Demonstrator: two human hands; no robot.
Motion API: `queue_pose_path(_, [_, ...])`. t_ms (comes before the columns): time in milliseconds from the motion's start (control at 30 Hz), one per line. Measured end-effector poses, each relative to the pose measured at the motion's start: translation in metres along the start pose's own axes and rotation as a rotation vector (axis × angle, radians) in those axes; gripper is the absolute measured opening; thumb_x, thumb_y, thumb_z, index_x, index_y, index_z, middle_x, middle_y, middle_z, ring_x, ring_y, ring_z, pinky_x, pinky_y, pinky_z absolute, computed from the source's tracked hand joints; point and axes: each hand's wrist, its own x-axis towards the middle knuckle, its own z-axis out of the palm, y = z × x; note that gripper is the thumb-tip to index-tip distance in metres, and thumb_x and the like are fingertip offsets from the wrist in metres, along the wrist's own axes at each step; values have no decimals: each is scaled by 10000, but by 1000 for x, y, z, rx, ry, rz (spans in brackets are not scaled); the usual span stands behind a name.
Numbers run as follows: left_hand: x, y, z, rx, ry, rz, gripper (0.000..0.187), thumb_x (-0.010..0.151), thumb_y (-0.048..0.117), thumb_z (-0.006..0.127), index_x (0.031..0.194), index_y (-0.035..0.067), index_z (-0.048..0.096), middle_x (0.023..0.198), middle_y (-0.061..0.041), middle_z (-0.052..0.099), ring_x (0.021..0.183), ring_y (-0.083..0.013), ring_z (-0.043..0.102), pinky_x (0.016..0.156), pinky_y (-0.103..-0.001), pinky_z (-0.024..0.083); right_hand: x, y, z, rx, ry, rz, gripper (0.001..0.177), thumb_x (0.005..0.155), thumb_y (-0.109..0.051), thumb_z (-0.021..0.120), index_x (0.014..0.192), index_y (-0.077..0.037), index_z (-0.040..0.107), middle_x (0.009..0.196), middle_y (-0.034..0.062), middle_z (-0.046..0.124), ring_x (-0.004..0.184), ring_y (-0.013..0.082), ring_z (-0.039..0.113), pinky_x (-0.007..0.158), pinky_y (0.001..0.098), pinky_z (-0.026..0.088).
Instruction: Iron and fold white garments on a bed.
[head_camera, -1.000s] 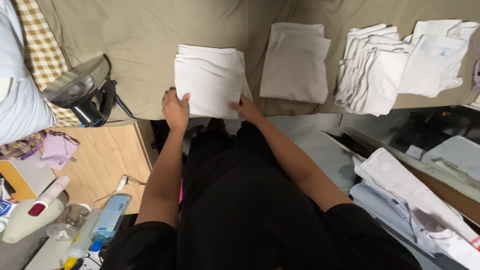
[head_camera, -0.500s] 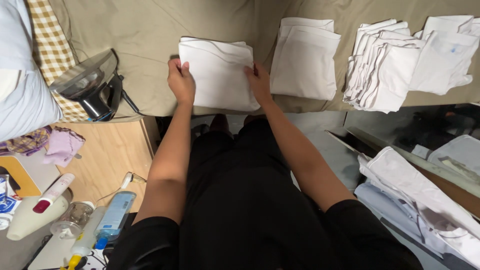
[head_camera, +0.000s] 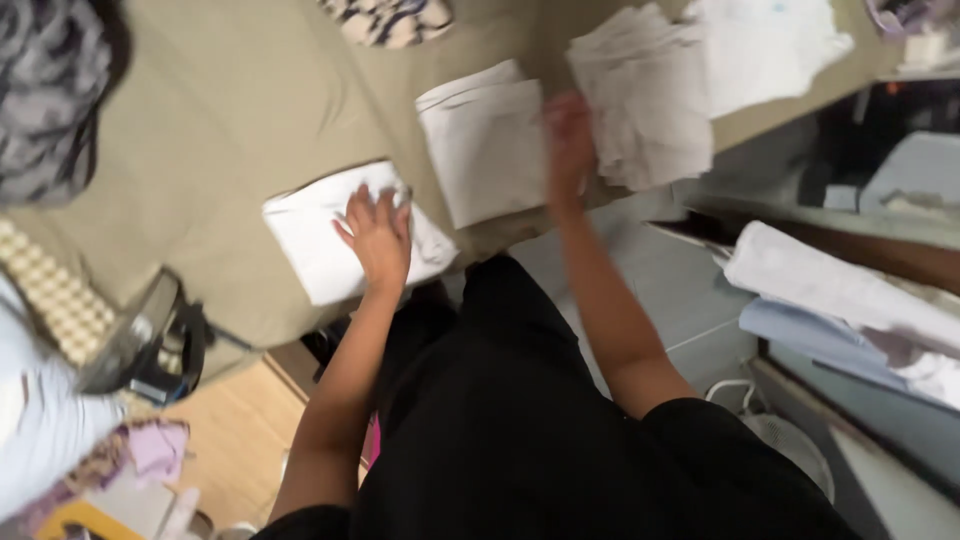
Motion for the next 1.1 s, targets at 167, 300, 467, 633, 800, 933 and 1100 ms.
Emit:
queue_pose_path(167, [76,176,-109,-642,-37,196,276,958,40,635,1229,48,685,1193,-152,650,1122,-366,636,975,-438,527,97,13,-193,338,495,-68,259,919,-145,663,1162,-94,589,920,39,584,766,144,556,628,320,449])
queue_pose_path(300, [45,305,-193,-1197,-648,634,372,972,43,603,1344,54,591,1307,-138,648,1176,-290,668,995,-343,558,202,110,-297,567,678,87,163,922,-150,670,1052,-116,577,820,24,514,689,152,496,572,335,412])
queue_pose_path(467, [-1,370,-175,-1606,-1204,854,403,1109,147,493,1485,22,414,1430,-179,543,1233,-258,620,1024,-265,528,249,216,-342,671,601,535,181,922,-233,709,895,-125,567,732,16,473,636,187,480,563,373,437])
queue_pose_path(633, [63,360,-212,-1480,-836,1316,286,1266,51,341,1533,-47,370,1526,-172,483,1437,-338,460,1243,-339,393,267,245,-335,546,586,666,218,890,-292,757,906,-111,636,747,37,502,641,207,542,559,372,486])
queue_pose_path(800, [77,395,-210,-1497,-1065,1214,351,1220,175,335,1428,-69,477,1480,-179,505,1415,-327,462,1212,-330,396,280,273,-343,533,639,752,256,866,-304,787,889,-146,588,668,32,462,583,206,476,491,355,416])
queue_pose_path(933, [37,407,-181,-1360,-973,1358,430,1185,229,330,1455,-59,501,1468,-183,525,1439,-356,445,1247,-363,363,294,292,-359,522,586,726,366,882,-339,817,876,-144,507,693,23,371,564,207,359,453,369,302])
queue_pose_path(1100, [5,364,-162,-1725,-1844,601,456,1170,284,350,1530,6,384,1462,-130,542,1345,-211,552,1158,-317,450,277,230,-330,626,506,828,319,883,-292,762,1093,-83,643,1001,92,625,829,285,631,646,456,553])
